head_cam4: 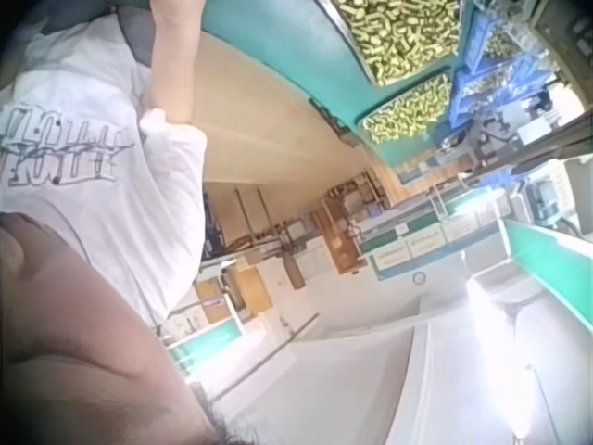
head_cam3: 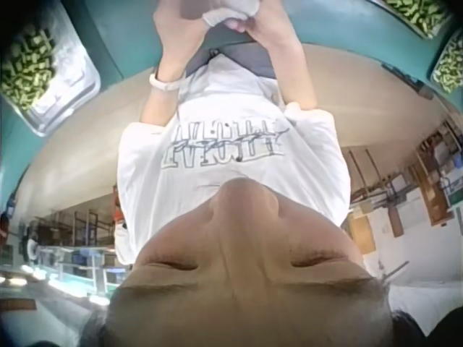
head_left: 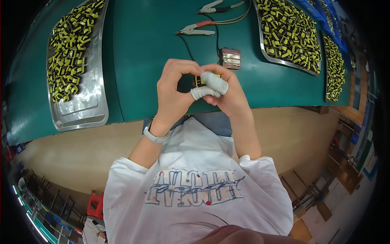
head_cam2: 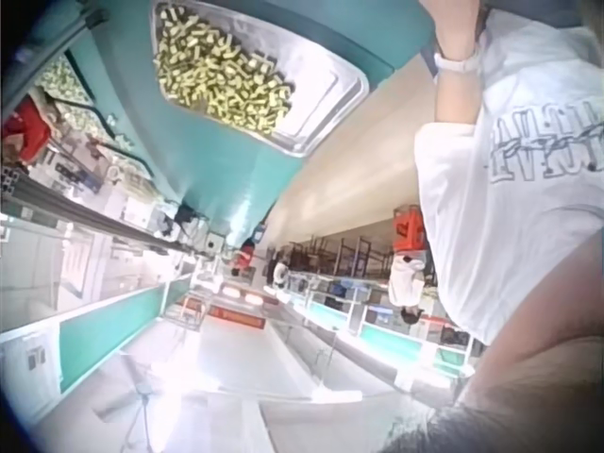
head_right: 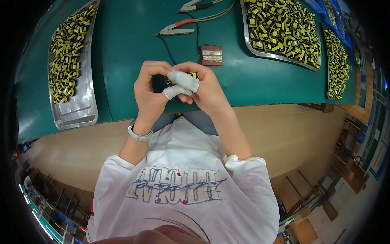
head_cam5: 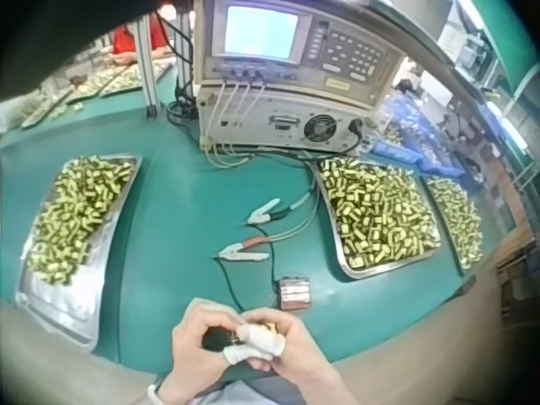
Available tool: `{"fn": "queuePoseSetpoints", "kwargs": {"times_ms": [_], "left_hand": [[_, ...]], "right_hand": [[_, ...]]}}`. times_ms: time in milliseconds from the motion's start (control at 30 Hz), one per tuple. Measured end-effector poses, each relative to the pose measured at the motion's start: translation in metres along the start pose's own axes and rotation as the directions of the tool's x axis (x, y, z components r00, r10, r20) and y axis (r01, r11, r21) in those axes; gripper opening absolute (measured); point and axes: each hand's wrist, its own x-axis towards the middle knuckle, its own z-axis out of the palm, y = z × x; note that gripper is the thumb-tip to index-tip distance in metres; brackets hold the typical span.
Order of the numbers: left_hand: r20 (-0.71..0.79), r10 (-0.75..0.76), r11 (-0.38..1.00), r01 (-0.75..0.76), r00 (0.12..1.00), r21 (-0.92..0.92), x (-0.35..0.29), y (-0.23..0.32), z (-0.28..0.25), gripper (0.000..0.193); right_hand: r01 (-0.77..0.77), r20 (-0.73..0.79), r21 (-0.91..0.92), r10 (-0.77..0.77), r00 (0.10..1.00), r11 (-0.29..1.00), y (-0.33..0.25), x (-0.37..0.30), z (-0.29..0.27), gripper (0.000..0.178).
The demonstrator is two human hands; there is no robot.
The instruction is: The person is seen picking small yellow electronic components from a tray and placing them into a small red assembly or testing unit at an electronics factory workstation.
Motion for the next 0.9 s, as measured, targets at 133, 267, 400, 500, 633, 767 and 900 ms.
{"fn": "queuePoseSetpoints", "kwargs": {"times_ms": [133, 267, 400, 500, 633, 767, 900], "left_hand": [[0.057, 0.189, 0.972, -0.195, 0.98, 0.131, -0.001, 0.017, -0.004, 0.048], [0.285, 0.331, 0.897, -0.394, 0.9, 0.201, -0.047, 0.027, -0.025, 0.037], [0.675, 0.235, 0.741, -0.579, 0.699, 0.341, -0.088, 0.007, -0.037, 0.026], [0.743, 0.011, 0.808, -0.444, 0.669, 0.387, -0.111, 0.0, -0.039, 0.023], [0.674, -0.045, 0.739, -0.43, 0.737, 0.519, -0.118, -0.04, -0.038, 0.025], [0.715, -0.197, 0.732, -0.384, 0.671, 0.562, -0.129, -0.067, -0.024, 0.026], [0.688, -0.228, 0.721, -0.355, 0.689, 0.595, -0.126, -0.068, -0.01, 0.027]], "right_hand": [[0.075, -0.037, -0.168, -0.082, 0.996, 0.983, -0.002, -0.012, -0.003, 0.017], [0.161, -0.251, -0.445, -0.295, 0.922, 0.881, -0.029, -0.02, -0.023, 0.013], [0.11, -0.331, -0.586, -0.361, 0.872, 0.803, -0.05, -0.013, -0.058, 0.016], [0.076, -0.333, -0.582, -0.322, 0.886, 0.81, -0.057, -0.006, -0.067, 0.017], [0.062, -0.279, -0.59, -0.276, 0.92, 0.805, -0.061, 0.003, -0.074, 0.02], [0.018, -0.294, -0.629, -0.259, 0.92, 0.777, -0.066, 0.01, -0.069, 0.021], [-0.004, -0.293, -0.662, -0.254, 0.922, 0.749, -0.068, 0.012, -0.066, 0.023]]}}
